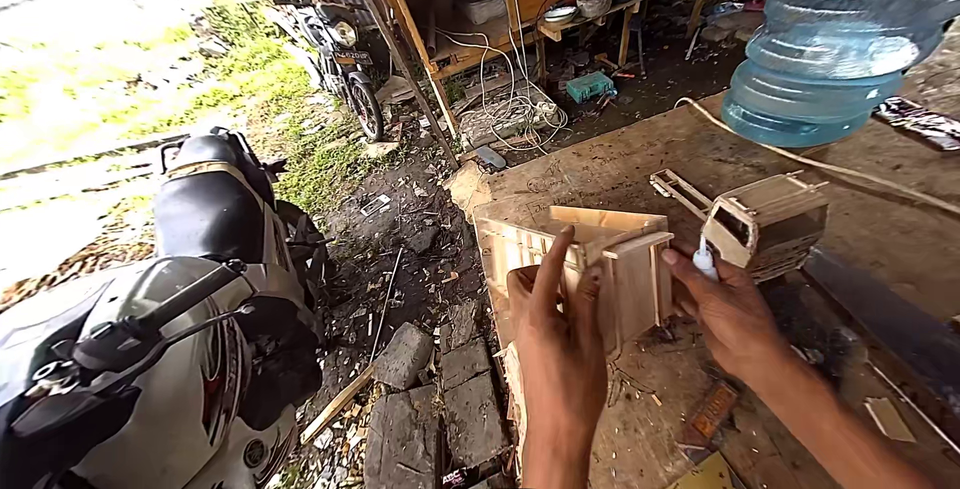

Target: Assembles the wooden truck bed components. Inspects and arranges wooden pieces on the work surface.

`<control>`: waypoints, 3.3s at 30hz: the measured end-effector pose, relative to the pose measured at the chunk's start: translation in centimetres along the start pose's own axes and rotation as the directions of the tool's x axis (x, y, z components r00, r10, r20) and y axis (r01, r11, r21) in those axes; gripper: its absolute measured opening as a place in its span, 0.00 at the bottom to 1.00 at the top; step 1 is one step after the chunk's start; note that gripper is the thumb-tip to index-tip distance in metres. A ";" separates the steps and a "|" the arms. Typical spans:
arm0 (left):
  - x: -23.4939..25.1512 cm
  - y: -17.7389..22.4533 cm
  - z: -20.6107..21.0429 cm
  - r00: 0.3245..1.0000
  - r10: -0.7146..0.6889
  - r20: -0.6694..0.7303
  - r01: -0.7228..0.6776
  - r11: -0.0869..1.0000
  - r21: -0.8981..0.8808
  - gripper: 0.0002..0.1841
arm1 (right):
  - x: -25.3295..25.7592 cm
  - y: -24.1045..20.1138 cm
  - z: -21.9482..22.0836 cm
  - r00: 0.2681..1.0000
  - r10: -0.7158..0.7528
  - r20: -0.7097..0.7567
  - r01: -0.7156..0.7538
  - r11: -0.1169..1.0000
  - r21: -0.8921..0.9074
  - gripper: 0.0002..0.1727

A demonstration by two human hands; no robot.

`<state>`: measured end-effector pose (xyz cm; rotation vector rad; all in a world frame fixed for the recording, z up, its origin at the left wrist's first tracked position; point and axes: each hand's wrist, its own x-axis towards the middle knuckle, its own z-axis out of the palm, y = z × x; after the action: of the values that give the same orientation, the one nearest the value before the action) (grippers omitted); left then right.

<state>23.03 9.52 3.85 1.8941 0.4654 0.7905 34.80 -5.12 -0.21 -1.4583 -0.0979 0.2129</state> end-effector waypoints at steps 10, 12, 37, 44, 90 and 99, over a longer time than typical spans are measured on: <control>-3.2 4.3 0.4 0.982 0.155 0.112 -0.171 0.973 0.157 0.34 | 1.8 -0.7 0.8 0.956 0.240 0.170 -0.280 0.921 0.272 0.10; -3.4 4.6 0.1 0.982 0.150 0.118 -0.168 0.973 0.159 0.34 | 1.8 -0.8 1.1 0.949 0.254 0.187 -0.300 0.910 0.288 0.10; -4.4 4.6 -1.5 0.988 0.095 0.122 -0.106 0.991 0.083 0.33 | 1.1 0.0 2.2 0.934 0.240 0.266 -0.314 0.904 0.289 0.10; -4.6 4.6 -1.7 0.989 0.095 0.115 -0.104 0.992 0.074 0.33 | 0.9 0.4 2.3 0.929 0.251 0.273 -0.328 0.898 0.292 0.10; -4.9 4.8 -1.6 0.989 0.086 0.119 -0.095 0.993 0.075 0.34 | 0.1 0.6 2.2 0.917 0.293 0.270 -0.373 0.871 0.320 0.11; -5.0 4.8 -1.6 0.989 0.090 0.118 -0.099 0.992 0.072 0.34 | 0.2 0.7 2.3 0.917 0.287 0.277 -0.369 0.875 0.314 0.11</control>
<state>18.26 5.39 7.01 2.0344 0.3407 0.7295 34.49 -2.81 -0.65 -1.0692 0.0124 0.6441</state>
